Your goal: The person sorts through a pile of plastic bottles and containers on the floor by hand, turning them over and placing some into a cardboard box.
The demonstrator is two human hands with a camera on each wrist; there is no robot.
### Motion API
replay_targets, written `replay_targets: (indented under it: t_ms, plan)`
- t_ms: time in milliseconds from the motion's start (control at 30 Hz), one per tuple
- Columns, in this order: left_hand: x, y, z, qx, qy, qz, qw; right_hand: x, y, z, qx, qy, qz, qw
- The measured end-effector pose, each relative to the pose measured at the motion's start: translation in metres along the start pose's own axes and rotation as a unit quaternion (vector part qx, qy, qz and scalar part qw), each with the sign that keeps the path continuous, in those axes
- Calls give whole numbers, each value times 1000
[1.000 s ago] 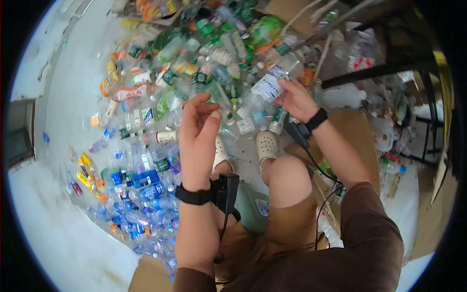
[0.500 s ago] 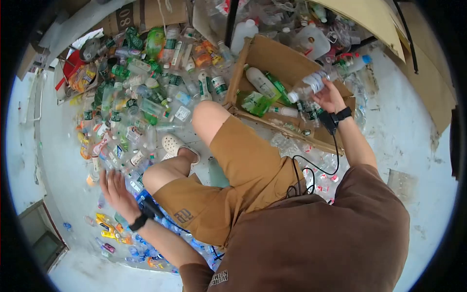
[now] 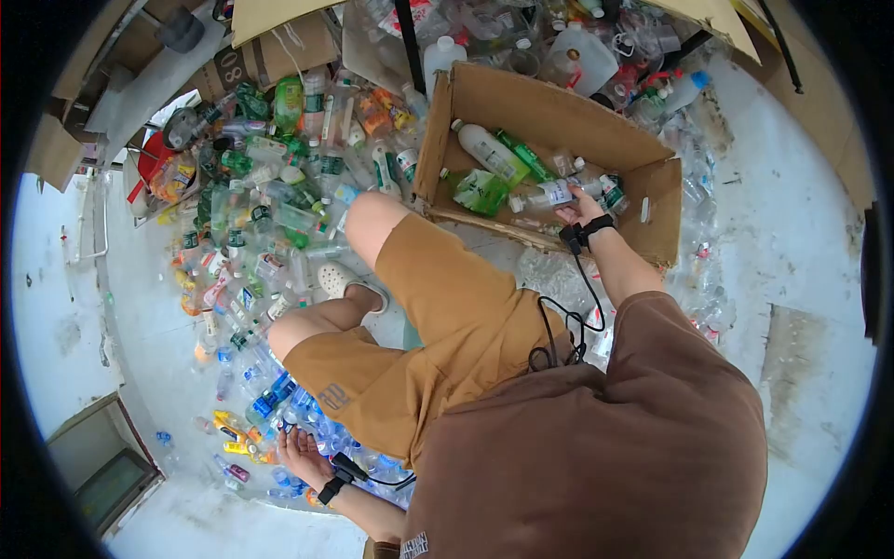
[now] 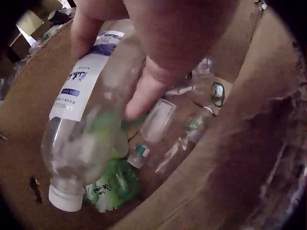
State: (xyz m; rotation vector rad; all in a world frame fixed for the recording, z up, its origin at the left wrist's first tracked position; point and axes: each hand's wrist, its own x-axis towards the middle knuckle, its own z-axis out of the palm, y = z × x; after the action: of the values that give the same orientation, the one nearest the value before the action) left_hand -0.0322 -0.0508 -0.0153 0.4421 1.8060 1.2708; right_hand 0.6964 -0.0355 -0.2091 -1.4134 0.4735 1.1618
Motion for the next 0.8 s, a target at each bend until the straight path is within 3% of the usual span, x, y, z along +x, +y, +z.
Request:
replay_targets:
  t_ms: [233, 300, 367, 467, 533, 633, 733, 800]
  plan:
    - [-3, 10, 21, 15, -9, 1, 1000, -5, 11, -13, 57, -1, -11, 998]
    - [7, 5, 23, -12, -62, 4, 998, -6, 15, -16, 65, 0, -16, 998]
    - [9, 3, 27, -6, -67, 1, 998, -9, 17, -16, 73, 0, -20, 997]
    - [8, 3, 36, -1, -69, -6, 998, -18, 19, -12, 94, -35, -50, 994]
    - [8, 2, 36, -2, -66, -10, 998, -26, 19, -8, 105, -74, -119, 985]
    - [9, 0, 33, -15, -74, -8, 997, -32, 17, -3, 127, -137, -134, 973]
    - [7, 1, 34, -9, -38, -17, 999, -35, 15, 3, 155, -153, -128, 968]
    - [6, -3, 27, -21, -47, -25, 998, -13, 11, -8, 222, -248, -50, 942]
